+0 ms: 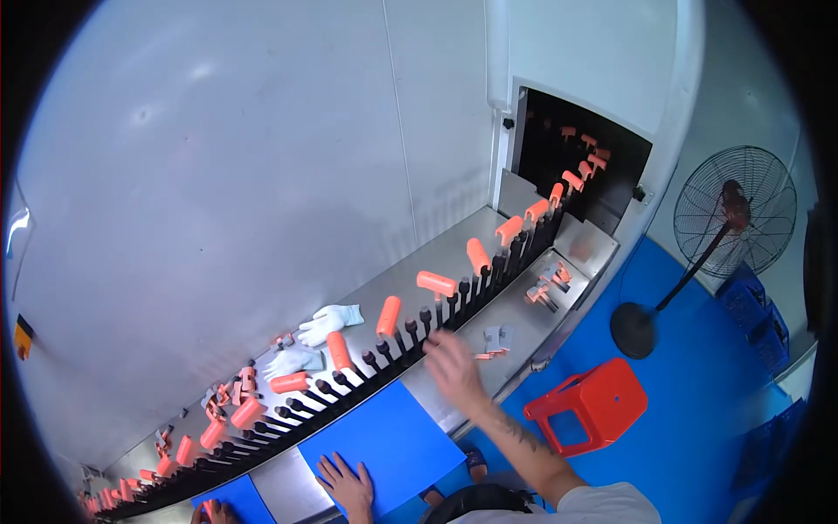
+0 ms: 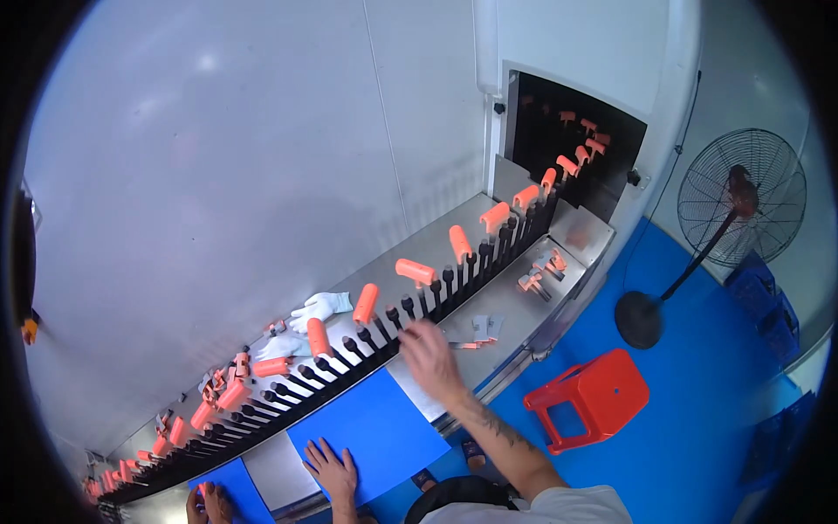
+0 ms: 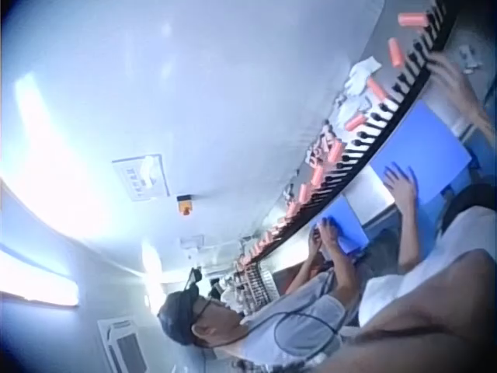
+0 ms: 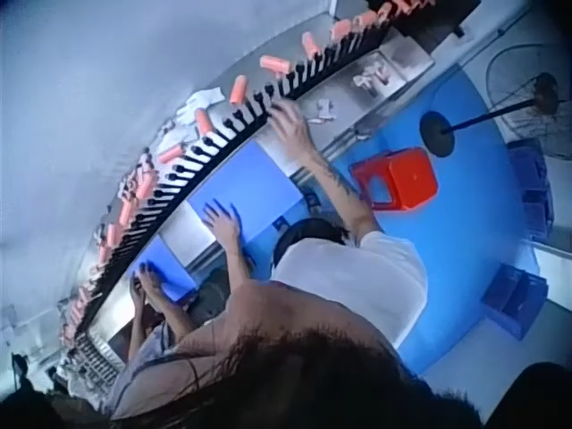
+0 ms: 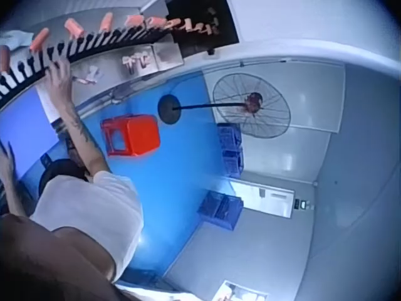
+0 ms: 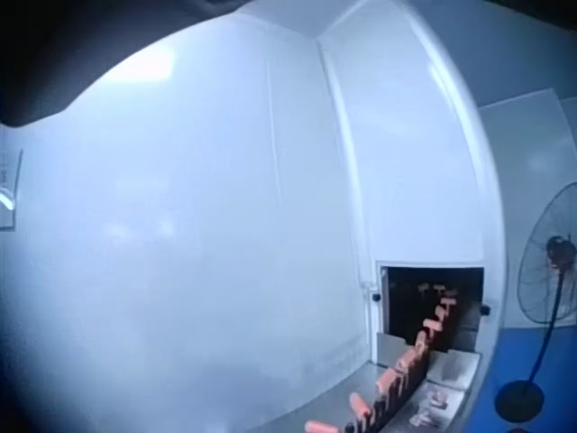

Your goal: Placing red rectangular objects onto a rotating conveyor belt system.

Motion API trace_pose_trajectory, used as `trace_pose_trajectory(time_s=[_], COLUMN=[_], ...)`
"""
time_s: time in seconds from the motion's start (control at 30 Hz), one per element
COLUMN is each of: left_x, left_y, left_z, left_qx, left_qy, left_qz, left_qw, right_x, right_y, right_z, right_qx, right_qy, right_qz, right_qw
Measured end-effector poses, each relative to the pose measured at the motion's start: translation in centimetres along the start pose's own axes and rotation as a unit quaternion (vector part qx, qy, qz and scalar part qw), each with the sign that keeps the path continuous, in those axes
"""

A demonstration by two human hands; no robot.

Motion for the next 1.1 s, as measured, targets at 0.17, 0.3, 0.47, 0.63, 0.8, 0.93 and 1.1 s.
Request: trace_pose_trajectory(time_s=[0.17, 0.3, 0.47, 0.63, 0.8, 0.93, 1.1], left_x=[12.7, 25.8, 30.3, 30.5, 31.3, 28.1, 30.6], left_y=[-6.6, -19.7, -21.9, -23.6, -25.7, -28.5, -28.4], left_z=[2.3, 6.4, 13.1, 13.3, 13.3, 13.5, 3.2], left_qx=[0.027, 0.136, 0.064, 0.082, 0.060, -0.022, 0.076], left_qy=[0.123, 0.206, 0.195, 0.133, 0.153, 0.113, 0.112], left_qz=[-0.215, -0.147, 0.025, 0.036, -0.016, -0.280, -0.273], left_qw=[0.968, 0.958, 0.978, 0.987, 0.986, 0.953, 0.952], right_x=[4.6, 4.5, 2.1, 0.5, 1.0, 3.1, 6.4], right_y=[-7.9, -7.6, -7.6, -8.9, -9.7, -17.3, -24.8], right_z=[11.0, 14.0, 15.1, 16.5, 17.9, 20.2, 9.6], right_qx=[0.016, -0.182, -0.213, -0.198, -0.189, -0.228, -0.011], right_qy=[0.035, 0.043, 0.079, 0.070, 0.041, 0.181, 0.114], right_qz=[-0.087, -0.094, -0.136, -0.108, -0.105, 0.155, 0.269], right_qw=[0.995, 0.978, 0.964, 0.972, 0.975, 0.944, 0.956])
Point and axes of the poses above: each hand's wrist, its own z-axis towards the middle knuckle, its own y-axis out of the palm, x = y × z, the point moved 4 cm from there along z, towards the middle knuckle, and after that the axes turned 10 degrees about -x, right-handed, at the moved point
